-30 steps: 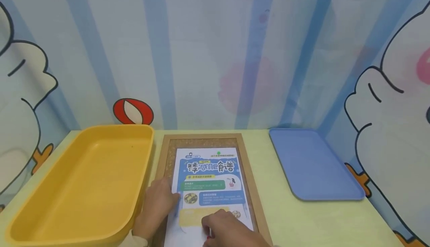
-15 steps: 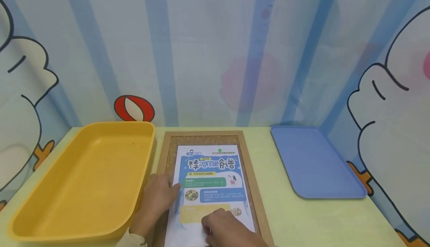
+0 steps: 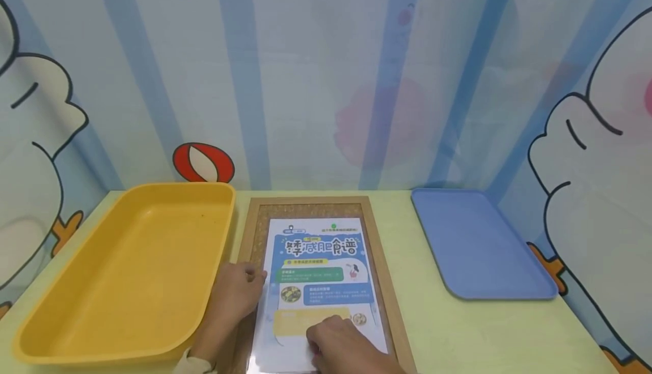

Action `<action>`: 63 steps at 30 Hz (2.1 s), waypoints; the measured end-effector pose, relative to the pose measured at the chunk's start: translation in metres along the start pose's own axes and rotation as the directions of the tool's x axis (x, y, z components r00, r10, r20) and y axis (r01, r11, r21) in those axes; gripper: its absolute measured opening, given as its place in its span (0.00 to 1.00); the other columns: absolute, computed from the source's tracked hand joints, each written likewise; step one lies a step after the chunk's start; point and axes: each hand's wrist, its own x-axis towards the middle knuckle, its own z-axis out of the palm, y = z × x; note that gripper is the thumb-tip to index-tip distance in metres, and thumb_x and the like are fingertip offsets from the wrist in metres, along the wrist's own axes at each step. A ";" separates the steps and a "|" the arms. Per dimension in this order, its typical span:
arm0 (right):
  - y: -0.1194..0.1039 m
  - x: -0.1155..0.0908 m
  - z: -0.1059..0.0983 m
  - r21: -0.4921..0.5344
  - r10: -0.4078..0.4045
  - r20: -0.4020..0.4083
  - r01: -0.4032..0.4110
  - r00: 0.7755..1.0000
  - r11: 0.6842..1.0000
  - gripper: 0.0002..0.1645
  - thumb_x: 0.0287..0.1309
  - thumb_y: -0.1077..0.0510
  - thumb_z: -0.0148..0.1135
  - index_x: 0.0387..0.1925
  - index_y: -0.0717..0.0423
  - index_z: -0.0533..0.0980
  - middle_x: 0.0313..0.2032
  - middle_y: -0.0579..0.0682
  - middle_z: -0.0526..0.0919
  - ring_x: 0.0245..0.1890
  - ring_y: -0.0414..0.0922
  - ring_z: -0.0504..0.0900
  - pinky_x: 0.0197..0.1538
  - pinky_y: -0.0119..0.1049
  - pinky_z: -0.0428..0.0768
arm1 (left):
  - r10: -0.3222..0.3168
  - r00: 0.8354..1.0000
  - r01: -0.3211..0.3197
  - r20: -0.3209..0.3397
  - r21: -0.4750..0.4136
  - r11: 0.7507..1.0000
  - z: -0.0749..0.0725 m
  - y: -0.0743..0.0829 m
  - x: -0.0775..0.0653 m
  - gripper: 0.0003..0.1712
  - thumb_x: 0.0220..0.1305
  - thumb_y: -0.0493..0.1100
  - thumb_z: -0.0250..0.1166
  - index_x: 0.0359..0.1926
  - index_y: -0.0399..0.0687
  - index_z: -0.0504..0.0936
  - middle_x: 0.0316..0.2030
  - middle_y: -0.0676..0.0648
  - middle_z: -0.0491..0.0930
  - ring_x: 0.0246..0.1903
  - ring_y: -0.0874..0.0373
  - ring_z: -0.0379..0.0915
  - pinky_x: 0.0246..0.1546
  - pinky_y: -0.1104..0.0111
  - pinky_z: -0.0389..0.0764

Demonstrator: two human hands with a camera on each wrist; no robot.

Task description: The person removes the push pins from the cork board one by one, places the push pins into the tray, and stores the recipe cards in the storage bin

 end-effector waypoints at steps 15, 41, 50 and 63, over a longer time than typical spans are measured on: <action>-0.003 -0.001 -0.001 0.032 0.012 0.001 -0.012 1.000 0.999 0.06 0.51 0.66 0.70 0.31 0.54 0.86 0.17 0.42 0.78 0.18 0.35 0.73 0.26 0.27 0.73 | 0.011 0.998 -0.011 0.068 0.001 1.000 0.001 0.000 -0.002 0.22 0.56 0.35 0.70 0.51 0.29 0.80 0.36 0.36 0.84 0.33 0.48 0.80 0.34 0.56 0.81; 0.007 0.001 -0.004 0.112 -0.028 0.039 0.023 0.999 0.993 0.07 0.44 0.64 0.71 0.28 0.51 0.87 0.17 0.38 0.76 0.20 0.35 0.73 0.26 0.27 0.73 | 0.139 0.957 -0.185 0.256 0.168 0.968 0.005 0.010 -0.007 0.50 0.29 0.39 0.87 0.58 0.31 0.76 0.43 0.39 0.81 0.39 0.48 0.77 0.47 0.53 0.80; 0.008 0.002 -0.005 0.194 -0.004 0.062 -0.008 0.998 0.981 0.06 0.41 0.63 0.73 0.26 0.51 0.86 0.18 0.37 0.77 0.22 0.36 0.74 0.28 0.28 0.75 | 0.188 0.947 -0.242 0.261 0.192 0.951 0.005 0.011 -0.010 0.45 0.25 0.40 0.88 0.50 0.33 0.79 0.37 0.43 0.79 0.37 0.49 0.74 0.44 0.54 0.79; 0.014 0.002 -0.008 0.187 -0.037 0.008 0.035 0.999 0.982 0.04 0.41 0.62 0.73 0.21 0.49 0.85 0.17 0.36 0.76 0.23 0.34 0.72 0.29 0.27 0.73 | 0.173 0.947 -0.237 0.272 0.226 0.945 0.004 0.016 -0.011 0.39 0.28 0.39 0.87 0.47 0.34 0.80 0.35 0.43 0.78 0.38 0.47 0.71 0.45 0.52 0.76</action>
